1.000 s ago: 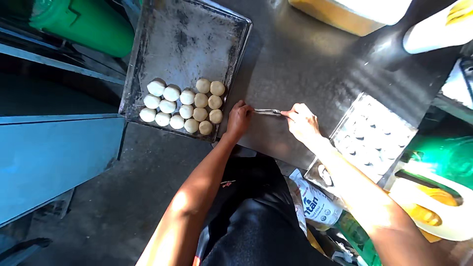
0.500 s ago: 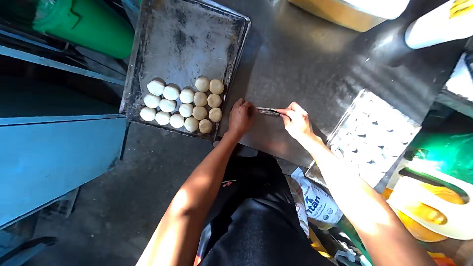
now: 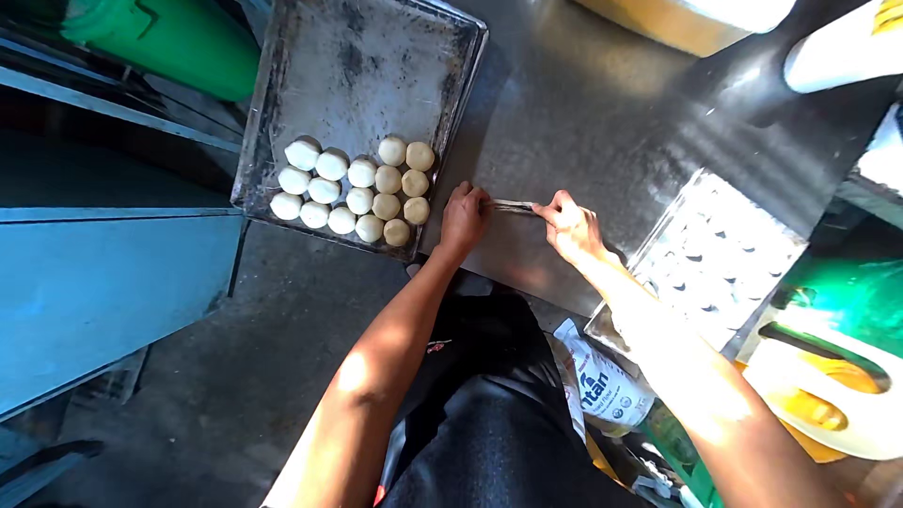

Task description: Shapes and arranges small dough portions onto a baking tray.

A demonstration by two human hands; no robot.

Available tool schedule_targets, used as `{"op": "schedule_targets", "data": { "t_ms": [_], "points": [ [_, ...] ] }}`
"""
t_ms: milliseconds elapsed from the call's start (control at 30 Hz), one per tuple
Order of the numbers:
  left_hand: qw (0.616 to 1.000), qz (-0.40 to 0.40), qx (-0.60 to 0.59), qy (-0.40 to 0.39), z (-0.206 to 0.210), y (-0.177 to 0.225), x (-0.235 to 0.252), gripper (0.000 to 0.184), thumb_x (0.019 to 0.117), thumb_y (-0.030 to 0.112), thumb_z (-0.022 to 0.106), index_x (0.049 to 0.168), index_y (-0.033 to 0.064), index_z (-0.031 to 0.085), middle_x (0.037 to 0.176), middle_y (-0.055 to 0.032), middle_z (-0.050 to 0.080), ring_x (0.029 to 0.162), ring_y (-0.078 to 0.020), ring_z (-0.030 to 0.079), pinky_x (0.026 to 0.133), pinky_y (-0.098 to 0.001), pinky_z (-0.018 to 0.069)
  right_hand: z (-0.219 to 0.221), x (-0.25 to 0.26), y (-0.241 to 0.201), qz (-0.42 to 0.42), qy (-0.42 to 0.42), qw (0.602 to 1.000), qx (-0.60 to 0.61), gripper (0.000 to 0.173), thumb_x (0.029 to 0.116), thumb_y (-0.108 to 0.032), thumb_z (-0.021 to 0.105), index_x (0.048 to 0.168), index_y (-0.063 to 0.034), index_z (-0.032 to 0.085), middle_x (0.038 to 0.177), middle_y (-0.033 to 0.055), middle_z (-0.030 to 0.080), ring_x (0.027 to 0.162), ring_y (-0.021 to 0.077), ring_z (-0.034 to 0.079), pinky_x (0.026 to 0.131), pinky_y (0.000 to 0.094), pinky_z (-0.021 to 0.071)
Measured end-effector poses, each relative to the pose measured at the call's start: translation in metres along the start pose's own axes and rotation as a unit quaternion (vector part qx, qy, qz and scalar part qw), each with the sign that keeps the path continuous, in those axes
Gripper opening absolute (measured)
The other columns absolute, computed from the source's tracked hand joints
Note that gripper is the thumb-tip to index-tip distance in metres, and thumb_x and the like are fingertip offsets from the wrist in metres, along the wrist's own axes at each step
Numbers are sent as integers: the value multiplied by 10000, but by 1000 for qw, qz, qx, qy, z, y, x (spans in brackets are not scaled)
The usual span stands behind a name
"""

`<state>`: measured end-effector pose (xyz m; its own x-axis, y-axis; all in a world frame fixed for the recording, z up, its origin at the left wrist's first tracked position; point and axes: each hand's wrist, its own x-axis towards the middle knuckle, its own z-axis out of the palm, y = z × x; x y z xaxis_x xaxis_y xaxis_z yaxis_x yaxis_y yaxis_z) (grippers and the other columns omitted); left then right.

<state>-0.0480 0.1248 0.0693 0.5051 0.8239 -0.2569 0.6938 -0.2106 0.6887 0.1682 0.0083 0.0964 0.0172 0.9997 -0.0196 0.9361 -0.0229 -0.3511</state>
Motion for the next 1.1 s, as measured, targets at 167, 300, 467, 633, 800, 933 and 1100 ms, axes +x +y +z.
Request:
{"op": "schedule_targets", "data": {
  "t_ms": [167,300,467,633,800,933,1100],
  "points": [
    [1000,-3,-5,4,1,2,-1,179,902,200,754,1047,95,742,1105,-127,650,1075,-281,641,946,-448,563,-9,-12,11,25,-13,1000,-7,329,924,-10,608,1169,-159,769,1018,147,642,704,281,652,555,465,540],
    [1000,-7,-1,4,1,2,-1,172,906,204,747,1044,101,743,1101,-124,647,1072,-277,640,939,-447,566,-6,-17,22,21,-3,999,-25,328,922,-21,606,1164,-171,770,1017,135,635,683,272,643,538,452,533],
    [1000,-14,4,-3,0,6,0,242,873,183,752,1092,82,736,1130,-151,655,1105,-314,636,949,-488,561,-20,-23,16,36,-14,999,-21,314,924,-18,610,1155,-161,768,1038,144,652,702,297,658,566,483,546],
    [998,-25,49,-26,4,24,4,355,896,352,707,1172,129,722,1268,-159,621,1190,-347,604,915,-544,559,-23,-20,16,143,68,983,95,223,998,-132,623,1164,-154,770,1013,116,689,867,255,686,744,458,581],
    [998,-29,49,-30,11,39,12,184,914,266,730,1029,124,748,1168,-135,641,1180,-357,576,916,-534,553,11,-16,41,312,173,927,119,282,1018,-253,606,1254,-175,740,1217,99,689,1144,264,631,998,458,509],
    [992,2,-123,-39,5,49,8,229,997,223,659,1140,46,685,1154,-129,678,1063,-250,682,926,-457,597,0,-21,-3,279,149,939,138,397,1034,-281,580,1397,-128,626,1346,141,616,1224,291,607,1035,497,514],
    [971,79,-205,-91,10,95,-22,214,1029,244,626,1151,69,644,1006,-101,699,801,-203,693,690,-399,611,17,-27,-30,250,172,842,446,373,920,-2,692,1291,-29,667,1175,130,728,1028,194,723,926,397,611]
  ]
}}
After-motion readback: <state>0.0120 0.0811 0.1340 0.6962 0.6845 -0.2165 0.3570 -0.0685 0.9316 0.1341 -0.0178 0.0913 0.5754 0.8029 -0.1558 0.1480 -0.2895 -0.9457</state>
